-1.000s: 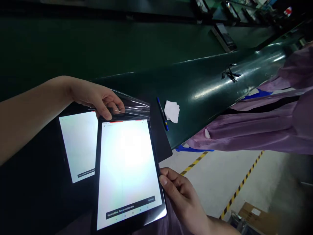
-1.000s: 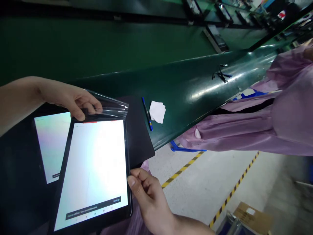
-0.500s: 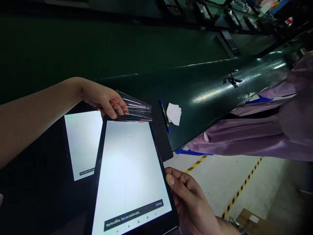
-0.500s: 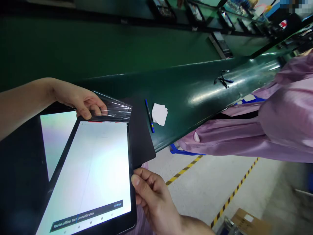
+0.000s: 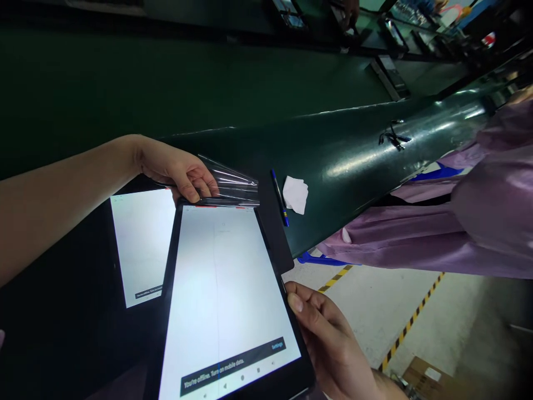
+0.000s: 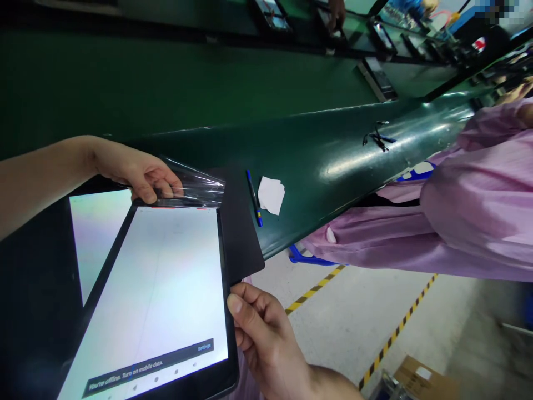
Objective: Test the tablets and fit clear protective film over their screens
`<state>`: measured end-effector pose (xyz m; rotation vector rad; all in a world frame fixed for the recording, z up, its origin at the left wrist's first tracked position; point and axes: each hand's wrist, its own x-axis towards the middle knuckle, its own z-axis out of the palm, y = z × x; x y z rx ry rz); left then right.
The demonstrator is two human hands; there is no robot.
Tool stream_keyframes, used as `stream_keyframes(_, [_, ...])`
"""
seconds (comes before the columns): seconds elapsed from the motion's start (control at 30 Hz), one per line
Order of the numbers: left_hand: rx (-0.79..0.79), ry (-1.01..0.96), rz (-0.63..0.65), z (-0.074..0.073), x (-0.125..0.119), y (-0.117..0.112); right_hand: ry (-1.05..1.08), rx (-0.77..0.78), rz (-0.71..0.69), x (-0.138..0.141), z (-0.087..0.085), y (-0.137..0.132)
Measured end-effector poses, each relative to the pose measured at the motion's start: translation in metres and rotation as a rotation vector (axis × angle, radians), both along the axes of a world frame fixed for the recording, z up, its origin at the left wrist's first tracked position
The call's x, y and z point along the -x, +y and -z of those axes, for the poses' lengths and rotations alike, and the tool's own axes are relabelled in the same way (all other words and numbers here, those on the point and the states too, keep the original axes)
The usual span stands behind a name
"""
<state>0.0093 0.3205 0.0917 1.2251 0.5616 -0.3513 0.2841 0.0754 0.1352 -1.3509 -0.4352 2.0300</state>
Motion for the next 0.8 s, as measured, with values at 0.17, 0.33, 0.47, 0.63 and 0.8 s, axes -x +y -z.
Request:
stream_keyframes(0.17, [-0.211, 0.022, -0.112, -0.005, 0.002, 0.004, -0.231, -0.169, 0.079, -0.012, 0.045, 0.011])
stream_keyframes(0.33, [-0.531, -0.007, -0.179, 0.006, -0.006, -0.001, -0.582, -0.372, 0.038, -0.024, 0.085, 0.037])
stream_keyframes(0.47, [-0.809, -0.033, -0.267, 0.007, -0.012, -0.017, -0.747, -0.439, 0.098, -0.022, 0.091, 0.036])
stream_keyframes(0.63, [-1.161, 0.040, -0.286, 0.003, -0.019, -0.051, -0.846, -0.545, 0.248, -0.020, 0.101, 0.026])
stream_keyframes(0.8, [-1.422, 0.010, -0.093, 0.010, -0.026, -0.081, -0.835, -0.643, 0.289, -0.013, 0.110, 0.025])
